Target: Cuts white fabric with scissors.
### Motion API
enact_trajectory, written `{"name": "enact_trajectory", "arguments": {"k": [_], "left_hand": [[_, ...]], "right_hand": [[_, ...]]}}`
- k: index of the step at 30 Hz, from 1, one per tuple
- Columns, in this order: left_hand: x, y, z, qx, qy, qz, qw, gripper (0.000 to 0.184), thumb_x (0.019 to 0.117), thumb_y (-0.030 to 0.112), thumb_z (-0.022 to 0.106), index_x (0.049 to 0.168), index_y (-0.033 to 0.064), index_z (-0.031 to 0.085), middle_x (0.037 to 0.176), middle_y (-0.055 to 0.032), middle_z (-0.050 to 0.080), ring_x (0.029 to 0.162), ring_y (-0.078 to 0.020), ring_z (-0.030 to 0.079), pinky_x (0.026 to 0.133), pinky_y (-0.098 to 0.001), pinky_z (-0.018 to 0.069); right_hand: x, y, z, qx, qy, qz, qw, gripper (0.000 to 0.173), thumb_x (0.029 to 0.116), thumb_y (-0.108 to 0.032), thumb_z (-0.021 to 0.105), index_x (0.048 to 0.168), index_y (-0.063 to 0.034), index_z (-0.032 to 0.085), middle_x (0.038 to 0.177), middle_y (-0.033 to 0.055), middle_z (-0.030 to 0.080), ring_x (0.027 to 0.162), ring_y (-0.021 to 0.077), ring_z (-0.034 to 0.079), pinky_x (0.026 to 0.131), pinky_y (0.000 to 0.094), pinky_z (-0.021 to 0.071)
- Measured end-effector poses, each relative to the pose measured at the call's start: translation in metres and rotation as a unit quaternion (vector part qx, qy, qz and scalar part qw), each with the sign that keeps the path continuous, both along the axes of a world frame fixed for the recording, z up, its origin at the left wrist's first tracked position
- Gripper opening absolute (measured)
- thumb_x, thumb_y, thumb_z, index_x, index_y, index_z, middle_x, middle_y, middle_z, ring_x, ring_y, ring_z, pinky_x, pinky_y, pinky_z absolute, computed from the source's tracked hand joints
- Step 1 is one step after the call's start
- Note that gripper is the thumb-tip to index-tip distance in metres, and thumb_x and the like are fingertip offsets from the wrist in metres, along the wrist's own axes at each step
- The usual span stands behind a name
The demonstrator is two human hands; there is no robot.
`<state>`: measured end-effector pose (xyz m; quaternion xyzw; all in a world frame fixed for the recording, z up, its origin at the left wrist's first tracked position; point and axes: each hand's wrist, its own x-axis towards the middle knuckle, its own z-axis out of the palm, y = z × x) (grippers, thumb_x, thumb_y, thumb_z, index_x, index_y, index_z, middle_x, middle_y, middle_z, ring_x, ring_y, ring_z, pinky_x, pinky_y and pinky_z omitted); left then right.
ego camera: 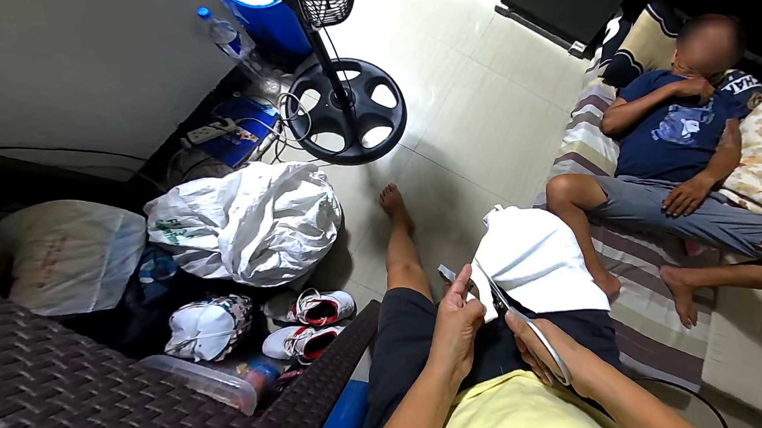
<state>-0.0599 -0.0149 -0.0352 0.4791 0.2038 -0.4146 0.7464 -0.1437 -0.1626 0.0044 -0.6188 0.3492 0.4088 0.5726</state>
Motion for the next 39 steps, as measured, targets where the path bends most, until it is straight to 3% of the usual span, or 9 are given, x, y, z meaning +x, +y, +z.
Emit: {"name": "enact_trajectory", "arguments": {"k": [14,19,22,24,26,30,34,37,39], "left_hand": [[-0.001,0.007,0.001,-0.030,0.014,-0.017,0.999,0.072,0.0888,-0.018,0.043,0.157,0.0007,0.029,0.147,-0.0145,0.048,0.096,-0.0114,0.065,0.080,-0.0253,0.0547],[0.003,0.008,-0.015,-0.054,0.036,-0.044,0.997,0.070,0.0921,-0.014,0.043,0.157,0.0059,0.028,0.141,-0.0123,0.053,0.100,-0.0136,0.065,0.081,-0.0283,0.0551],[0.008,0.005,-0.029,-0.039,0.066,-0.045,0.996,0.052,0.0947,-0.011,0.041,0.145,0.0004,0.047,0.117,-0.0108,0.065,0.087,-0.0131,0.066,0.076,-0.0282,0.0558],[0.011,-0.002,-0.037,-0.002,0.063,-0.024,0.998,0.030,0.0976,-0.006,0.044,0.123,-0.0026,0.061,0.100,-0.0083,0.069,0.082,-0.0122,0.066,0.075,-0.0276,0.0555],[0.015,-0.011,-0.046,0.033,0.056,0.005,0.998,0.015,0.1017,0.000,0.050,0.104,-0.0015,0.065,0.083,-0.0043,0.066,0.073,-0.0101,0.063,0.071,-0.0253,0.0543],[0.024,-0.021,-0.058,0.038,0.118,0.078,0.989,0.017,0.1060,0.013,0.051,0.105,-0.0002,0.061,0.084,-0.0062,0.065,0.075,-0.0133,0.064,0.074,-0.0278,0.0554],[0.033,-0.014,-0.058,-0.017,0.198,0.102,0.975,0.032,0.1100,0.029,0.040,0.111,0.0046,0.060,0.093,-0.0065,0.069,0.084,-0.0163,0.068,0.081,-0.0324,0.0569],[0.034,-0.015,-0.061,-0.047,0.231,0.081,0.968,0.017,0.1075,0.014,0.046,0.102,0.0048,0.059,0.080,-0.0052,0.065,0.071,-0.0140,0.066,0.074,-0.0283,0.0585],[0.033,-0.019,-0.063,-0.057,0.241,0.063,0.967,0.009,0.1058,0.006,0.046,0.102,0.0062,0.054,0.077,-0.0040,0.063,0.068,-0.0128,0.065,0.071,-0.0268,0.0582]], "right_hand": [[0.006,-0.003,-0.002,-0.017,0.029,0.002,0.999,0.052,0.1070,-0.054,0.041,0.080,-0.0105,0.054,0.058,-0.0037,0.045,0.046,0.0074,0.045,0.047,0.0241,0.0419],[0.003,-0.013,0.010,0.040,0.046,-0.009,0.998,0.054,0.1076,-0.056,0.034,0.086,-0.0109,0.054,0.061,-0.0037,0.048,0.048,0.0070,0.049,0.048,0.0225,0.0456],[-0.009,-0.037,0.029,0.058,0.012,0.055,0.997,0.056,0.1025,-0.064,0.037,0.084,-0.0143,0.057,0.061,-0.0064,0.050,0.049,0.0047,0.048,0.048,0.0217,0.0426],[-0.017,-0.055,0.042,0.034,-0.036,0.072,0.996,0.047,0.0976,-0.061,0.050,0.082,-0.0177,0.059,0.058,-0.0097,0.049,0.047,0.0019,0.047,0.046,0.0198,0.0405],[-0.016,-0.067,0.048,-0.057,-0.082,0.065,0.993,0.036,0.0959,-0.050,0.062,0.084,-0.0155,0.060,0.058,-0.0100,0.048,0.047,0.0013,0.046,0.048,0.0202,0.0403],[0.010,-0.078,0.034,-0.260,-0.107,0.076,0.957,0.035,0.0964,-0.037,0.070,0.092,-0.0038,0.060,0.069,-0.0001,0.048,0.061,0.0104,0.046,0.060,0.0317,0.0410],[0.017,-0.074,0.018,-0.220,-0.115,0.042,0.968,0.030,0.0962,-0.033,0.070,0.091,-0.0058,0.059,0.066,-0.0019,0.051,0.056,0.0072,0.051,0.056,0.0260,0.0445],[0.012,-0.069,0.009,-0.186,-0.109,0.028,0.976,0.026,0.0951,-0.027,0.072,0.096,-0.0037,0.060,0.070,0.0008,0.060,0.059,0.0089,0.060,0.060,0.0267,0.0524],[0.009,-0.066,0.006,-0.243,-0.128,0.025,0.961,0.026,0.0946,-0.026,0.073,0.097,-0.0019,0.061,0.072,0.0031,0.059,0.061,0.0109,0.059,0.061,0.0296,0.0517]]}}
